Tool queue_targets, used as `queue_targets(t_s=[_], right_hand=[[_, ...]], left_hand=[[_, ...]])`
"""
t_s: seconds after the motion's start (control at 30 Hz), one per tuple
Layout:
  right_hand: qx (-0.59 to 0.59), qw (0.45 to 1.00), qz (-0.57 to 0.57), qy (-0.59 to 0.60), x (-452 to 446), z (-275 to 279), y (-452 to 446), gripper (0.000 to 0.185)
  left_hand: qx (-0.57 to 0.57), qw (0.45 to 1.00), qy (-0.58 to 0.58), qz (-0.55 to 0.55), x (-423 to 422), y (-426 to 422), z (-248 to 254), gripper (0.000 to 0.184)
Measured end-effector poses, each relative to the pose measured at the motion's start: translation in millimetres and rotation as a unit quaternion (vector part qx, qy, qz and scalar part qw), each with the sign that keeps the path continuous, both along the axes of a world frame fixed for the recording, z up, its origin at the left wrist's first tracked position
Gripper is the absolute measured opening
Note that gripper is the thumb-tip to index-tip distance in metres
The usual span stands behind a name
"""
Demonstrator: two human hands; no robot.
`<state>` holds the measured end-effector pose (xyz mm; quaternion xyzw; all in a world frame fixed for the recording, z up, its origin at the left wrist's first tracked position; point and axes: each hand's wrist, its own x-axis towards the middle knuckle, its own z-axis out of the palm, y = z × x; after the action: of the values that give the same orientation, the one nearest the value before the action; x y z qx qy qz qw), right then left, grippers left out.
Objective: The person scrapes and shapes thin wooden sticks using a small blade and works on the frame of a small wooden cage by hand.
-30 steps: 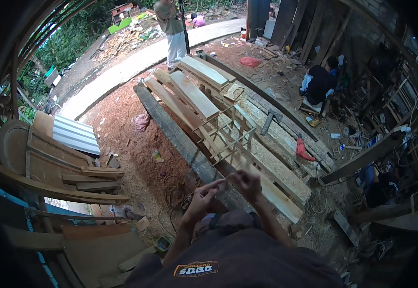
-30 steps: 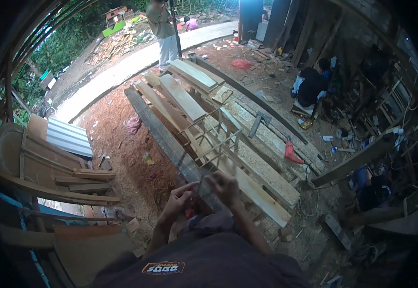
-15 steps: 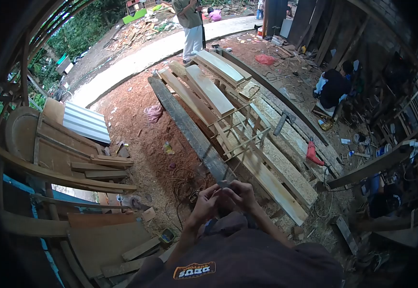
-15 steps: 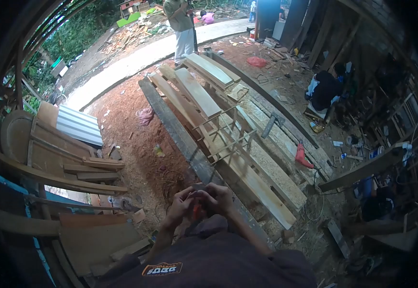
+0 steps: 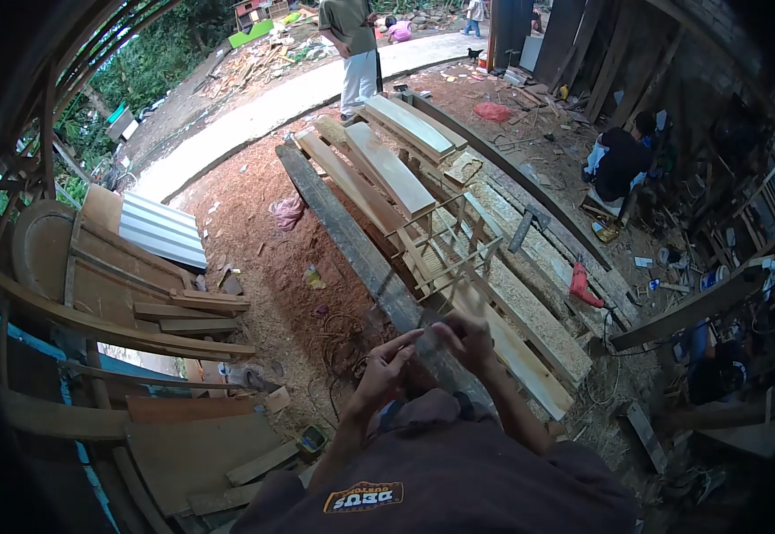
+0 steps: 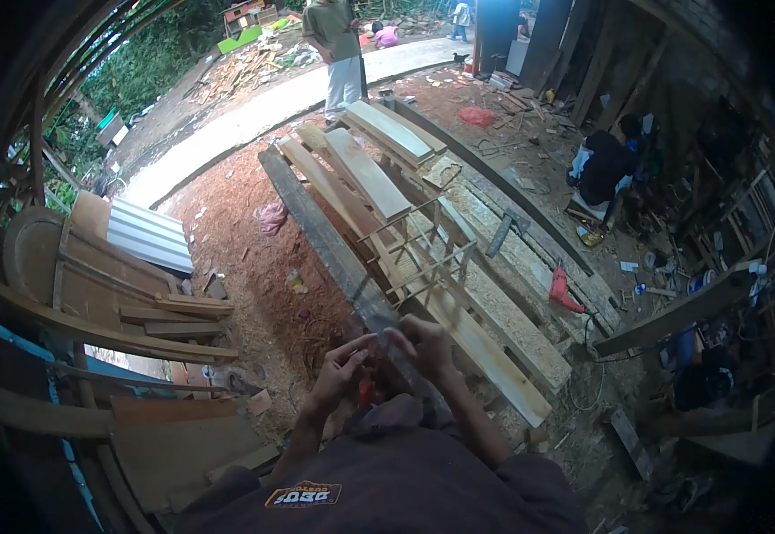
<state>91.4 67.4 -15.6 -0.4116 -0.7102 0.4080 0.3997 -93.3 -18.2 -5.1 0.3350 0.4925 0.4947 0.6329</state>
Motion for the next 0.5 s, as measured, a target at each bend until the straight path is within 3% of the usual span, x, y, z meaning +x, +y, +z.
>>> queue_targets(t_s=[0.13,0.17,0.27,0.5], right_hand=[[0.014,0.998,0.052,-0.04,3,-5,-4,0.027],[0.049,0.998,0.029,-0.033,4,-12,0,0.027],[-0.009,1.0,-0.005,0.014,-1,-17,-1,0.027],[0.018,0.997,-0.056,-0.042,9,-4,-1,0.037]], left_hand=[[0.023,1.0,0.003,-0.011,8,10,-23,0.038],[0.012,1.0,0.008,-0.008,9,13,-22,0.039],[-0.001,1.0,0.028,-0.001,12,22,-11,0.041],[-0.008,1.0,0.011,-0.013,20,32,-15,0.042]])
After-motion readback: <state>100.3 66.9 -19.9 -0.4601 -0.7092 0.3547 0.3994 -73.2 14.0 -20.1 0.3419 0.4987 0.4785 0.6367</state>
